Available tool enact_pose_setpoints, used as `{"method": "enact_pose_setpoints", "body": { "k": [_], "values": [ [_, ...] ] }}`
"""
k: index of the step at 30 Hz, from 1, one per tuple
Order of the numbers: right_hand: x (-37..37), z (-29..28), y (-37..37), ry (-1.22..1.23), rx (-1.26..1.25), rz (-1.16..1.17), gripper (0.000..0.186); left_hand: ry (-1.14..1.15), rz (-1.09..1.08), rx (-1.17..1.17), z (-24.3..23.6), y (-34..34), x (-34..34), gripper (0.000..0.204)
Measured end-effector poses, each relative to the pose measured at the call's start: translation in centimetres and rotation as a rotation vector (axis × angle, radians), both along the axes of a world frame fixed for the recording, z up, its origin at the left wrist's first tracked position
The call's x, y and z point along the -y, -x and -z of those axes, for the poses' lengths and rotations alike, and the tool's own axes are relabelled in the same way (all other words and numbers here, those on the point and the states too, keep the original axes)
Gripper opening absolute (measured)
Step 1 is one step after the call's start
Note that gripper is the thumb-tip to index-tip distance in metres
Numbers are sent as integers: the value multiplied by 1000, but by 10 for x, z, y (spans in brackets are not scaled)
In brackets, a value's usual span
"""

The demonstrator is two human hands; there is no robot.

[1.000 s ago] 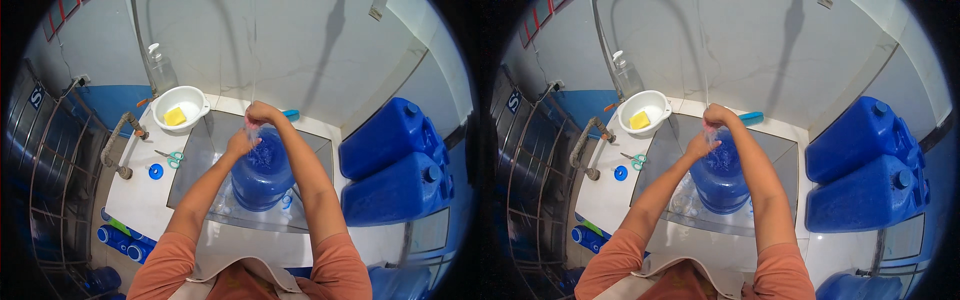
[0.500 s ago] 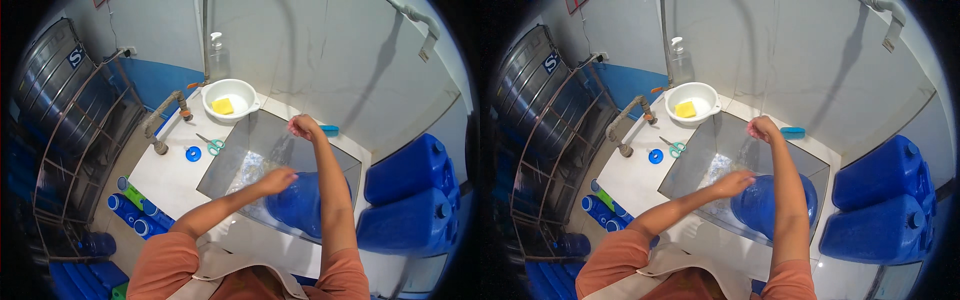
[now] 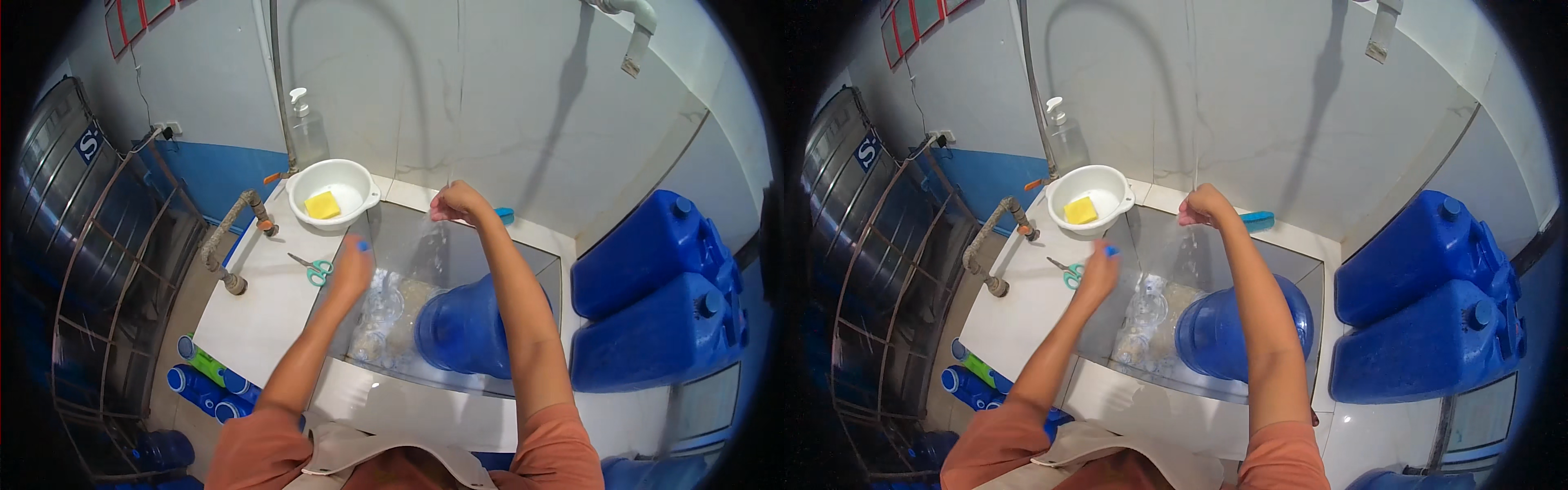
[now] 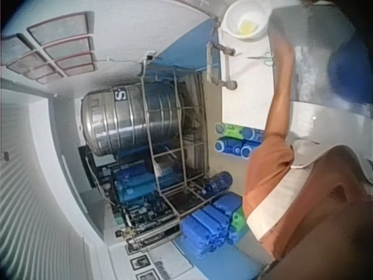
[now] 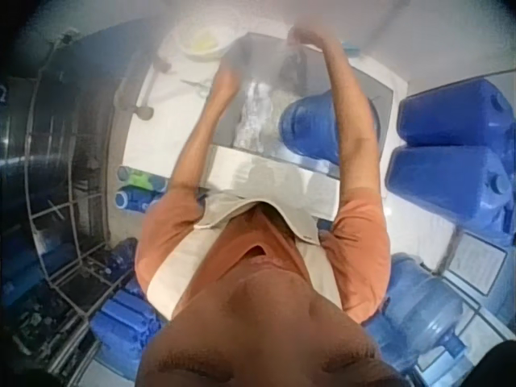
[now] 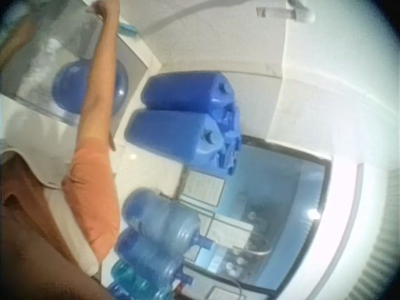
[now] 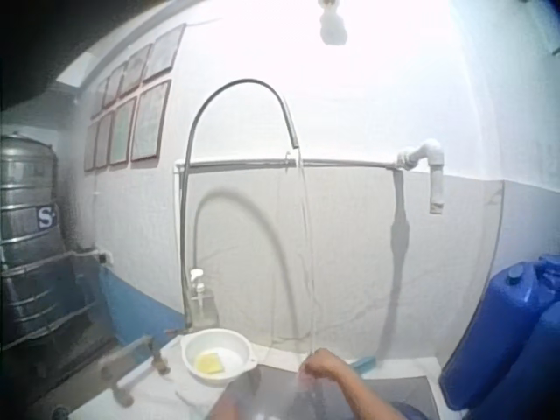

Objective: The person rinses a water jug with water, then cleans a blue container with a sponge and soapy water in a sink, rinsing it afterwards.

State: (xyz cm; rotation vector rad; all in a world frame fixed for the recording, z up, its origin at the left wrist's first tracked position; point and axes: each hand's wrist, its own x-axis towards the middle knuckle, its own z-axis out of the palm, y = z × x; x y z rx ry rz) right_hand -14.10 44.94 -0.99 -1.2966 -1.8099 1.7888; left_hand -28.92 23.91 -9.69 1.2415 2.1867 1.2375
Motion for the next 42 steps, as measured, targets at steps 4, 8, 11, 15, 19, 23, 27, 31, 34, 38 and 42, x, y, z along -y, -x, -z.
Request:
{"method": "enact_pose_setpoints", "body": {
  "k": [4,8,11,15,19,23,27,31,34,38,42],
  "values": [
    [7,-24,11,-77,81,-38,12,-48,227,1240,24,-32,-117,26],
    [11,-35,11,-158,86,-36,11,-233,233,1333,10,-62,-158,23],
    [10,-36,17,-179,68,-56,10,-165,223,1136,5,-54,-164,24],
    [8,-29,14,-188,-13,-44,11,-21,278,776,-27,-37,-146,24],
    [1,-15,18,-67,-40,9,15,-177,251,-92,-27,34,-123,32],
    [12,-7,17,-126,9,11,18,77,-166,-675,-32,155,-85,26],
    [11,-3,10,-108,51,20,15,416,-292,-1010,-28,228,-65,17],
    [12,3,8,-121,79,73,13,505,-163,-717,-12,256,-74,18],
    [19,5,27,-117,60,43,13,570,-21,-716,-6,290,-54,19],
    [6,8,-5,-227,111,53,17,42,-47,-628,-69,192,-26,37],
    [48,-4,-64,-325,42,219,23,486,5,-612,-58,172,51,47]
  ]
}}
